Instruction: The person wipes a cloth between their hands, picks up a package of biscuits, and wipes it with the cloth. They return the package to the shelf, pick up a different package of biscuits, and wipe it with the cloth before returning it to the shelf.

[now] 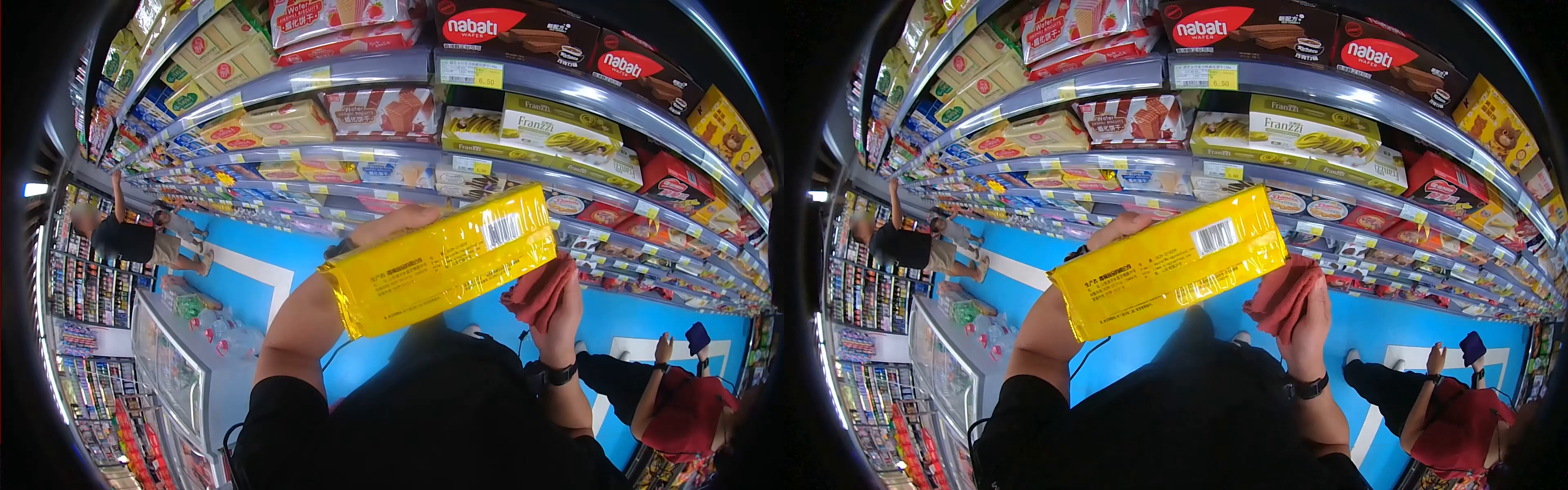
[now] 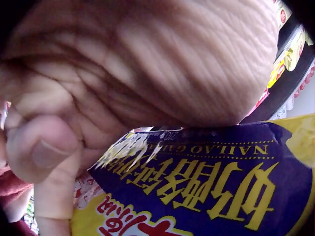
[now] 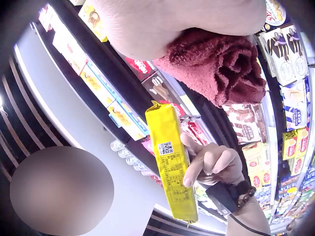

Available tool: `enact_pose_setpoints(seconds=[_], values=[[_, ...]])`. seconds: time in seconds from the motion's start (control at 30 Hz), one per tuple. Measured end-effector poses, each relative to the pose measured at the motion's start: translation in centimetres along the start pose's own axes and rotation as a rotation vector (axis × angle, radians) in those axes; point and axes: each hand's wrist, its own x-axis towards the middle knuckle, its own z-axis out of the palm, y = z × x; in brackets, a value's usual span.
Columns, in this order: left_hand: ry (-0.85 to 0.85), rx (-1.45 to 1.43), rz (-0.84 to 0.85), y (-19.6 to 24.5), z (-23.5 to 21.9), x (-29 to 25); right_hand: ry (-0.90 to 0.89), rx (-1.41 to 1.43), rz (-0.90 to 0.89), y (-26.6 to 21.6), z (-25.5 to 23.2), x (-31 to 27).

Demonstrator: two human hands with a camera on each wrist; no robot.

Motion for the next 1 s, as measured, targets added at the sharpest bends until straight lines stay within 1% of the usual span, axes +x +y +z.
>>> enact_pose_setpoints(seconds=[0.1,0.17,0.23,0.3,0.33,0.37,0.43,0.47,0.53,0.57,0.6,0.7,0.77,0.8,0.87,0.9,0.93,0.97,1.0], values=[[0.012,-0.057,-0.023,-0.3,0.1,-0.2,-0.009,0.038,0.040,0.1,-0.5,0.2],[0.018,-0.086,-0.032,-0.5,0.3,-0.3,-0.015,0.012,0.042,-0.2,-0.3,0.1],[0.029,-0.113,-0.012,-0.5,0.5,-0.3,0.001,0.003,0.033,-0.2,-0.3,0.1],[0.053,-0.119,0.056,-0.4,0.6,-0.2,0.038,0.013,0.013,0.1,-0.5,0.2],[0.061,-0.095,0.105,-0.4,0.6,0.0,0.030,0.017,0.013,0.1,-0.5,0.1],[0.075,-0.025,0.193,-0.2,0.3,0.3,0.022,0.022,0.011,0.1,-0.6,0.2],[0.035,0.341,0.439,0.4,-1.4,1.1,0.015,0.052,0.010,0.2,-1.0,0.3],[0.006,0.409,0.539,0.3,-1.6,1.3,0.014,0.073,0.013,0.5,-1.5,0.4],[-0.037,0.533,0.748,0.1,-1.2,1.8,0.036,0.093,0.018,0.9,-2.3,0.5],[-0.059,0.577,0.820,0.1,0.4,1.9,0.058,0.092,0.020,1.1,-2.6,0.5],[-0.052,0.612,0.840,0.1,0.6,1.7,0.081,0.091,0.023,1.3,-2.8,0.5],[-0.044,0.693,0.887,0.2,0.8,1.1,0.059,0.095,0.006,1.6,-3.2,0.5],[0.002,0.652,0.850,-0.5,-0.4,1.0,0.015,0.133,0.036,1.2,-2.4,0.6],[0.054,0.600,0.805,-1.3,-1.4,0.9,-0.004,0.148,0.050,0.9,-1.9,0.7],[0.092,0.566,0.720,-3.1,-3.9,0.9,0.011,0.181,-0.016,0.8,0.3,1.5],[0.077,0.584,0.679,-4.1,-5.4,0.9,0.025,0.198,-0.053,0.8,1.4,2.0],[0.015,0.578,0.659,-5.0,-5.5,1.4,-0.096,0.138,-0.113,0.7,2.3,2.6],[-0.047,0.572,0.638,-5.8,-5.6,1.9,-0.208,0.025,-0.116,0.7,2.4,3.1],[0.041,0.603,0.621,-7.0,-5.7,2.4,-0.321,-0.090,-0.132,0.7,2.5,3.7]])
